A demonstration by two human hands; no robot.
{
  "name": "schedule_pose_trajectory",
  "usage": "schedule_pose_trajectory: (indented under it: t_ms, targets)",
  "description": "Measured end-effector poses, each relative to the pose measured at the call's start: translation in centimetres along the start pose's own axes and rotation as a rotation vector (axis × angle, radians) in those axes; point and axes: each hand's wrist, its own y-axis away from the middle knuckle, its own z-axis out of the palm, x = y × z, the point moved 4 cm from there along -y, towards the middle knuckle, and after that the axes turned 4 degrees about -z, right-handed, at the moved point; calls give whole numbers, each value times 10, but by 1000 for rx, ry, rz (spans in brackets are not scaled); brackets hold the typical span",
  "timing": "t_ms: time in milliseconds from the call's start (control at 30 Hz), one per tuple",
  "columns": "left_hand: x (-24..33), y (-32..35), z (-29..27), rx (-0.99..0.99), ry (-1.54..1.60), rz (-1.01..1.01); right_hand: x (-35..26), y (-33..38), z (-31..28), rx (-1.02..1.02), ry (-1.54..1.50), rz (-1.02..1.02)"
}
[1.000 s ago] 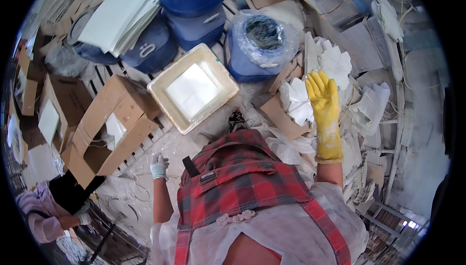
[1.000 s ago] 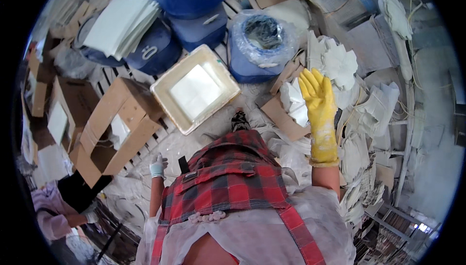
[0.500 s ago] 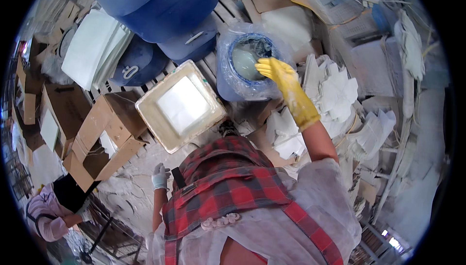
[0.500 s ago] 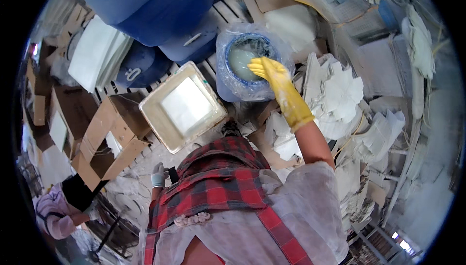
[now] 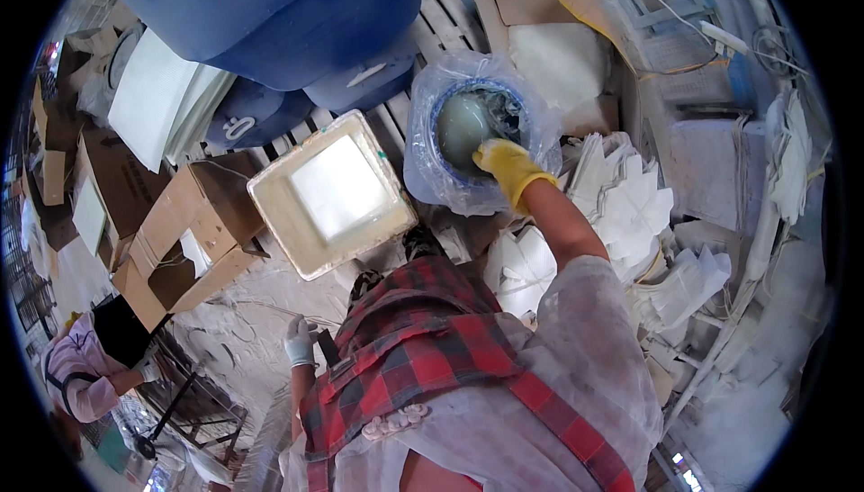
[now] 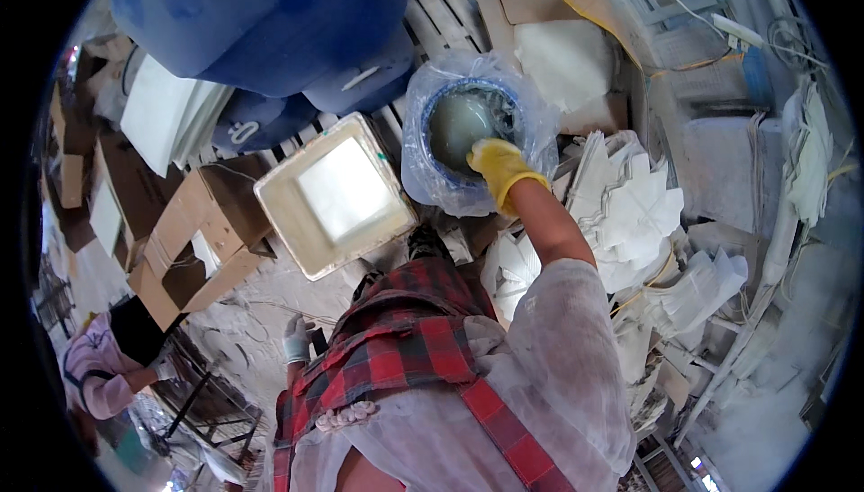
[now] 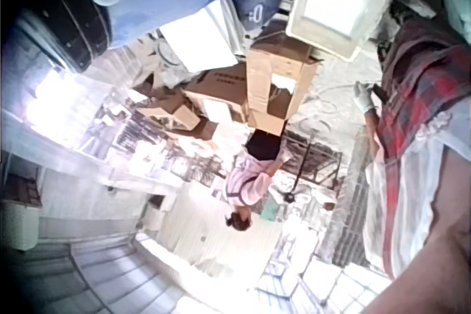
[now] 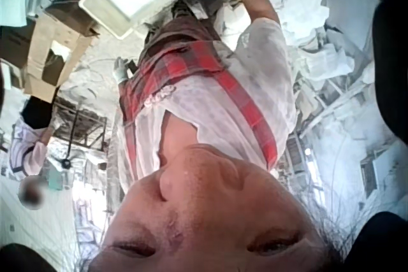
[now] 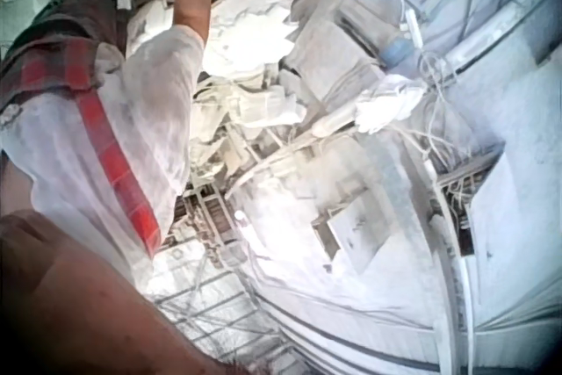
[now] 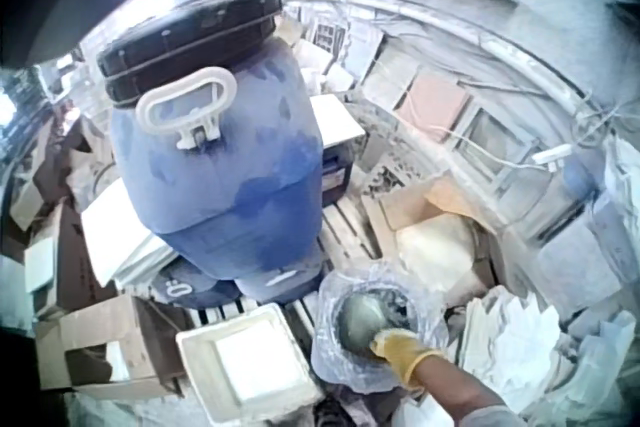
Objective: The person cleans a white rectangular tray by wiping its interior with a yellow-gloved hand. They also handle a stack of white sheets, a blue barrel, and a fan, moving items around a cluttered workspace.
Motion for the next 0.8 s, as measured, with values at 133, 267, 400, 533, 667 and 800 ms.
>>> schedule_pose_trajectory:
  t_ms: [133, 267, 400, 533, 667, 800]
  targets:
    - [11, 1, 5, -25, -6, -4, 22, -16, 5, -29, -7, -223]
    - [23, 8, 7, -23, -65, 54, -6, 5, -23, -108, -682, 65]
    - [43, 0, 17, -104, -166, 102, 7, -1, 0, -89, 281, -107]
    - [70, 1, 56, -239, -161, 189, 8, 10, -5, -228, 342, -109]
    - [75, 3, 109, -435, -92, 187, 15, 8, -1, -138, 347, -165]
    - [69, 7, 157, -575, -388, 494, 18, 8, -3, -290, 383, -106]
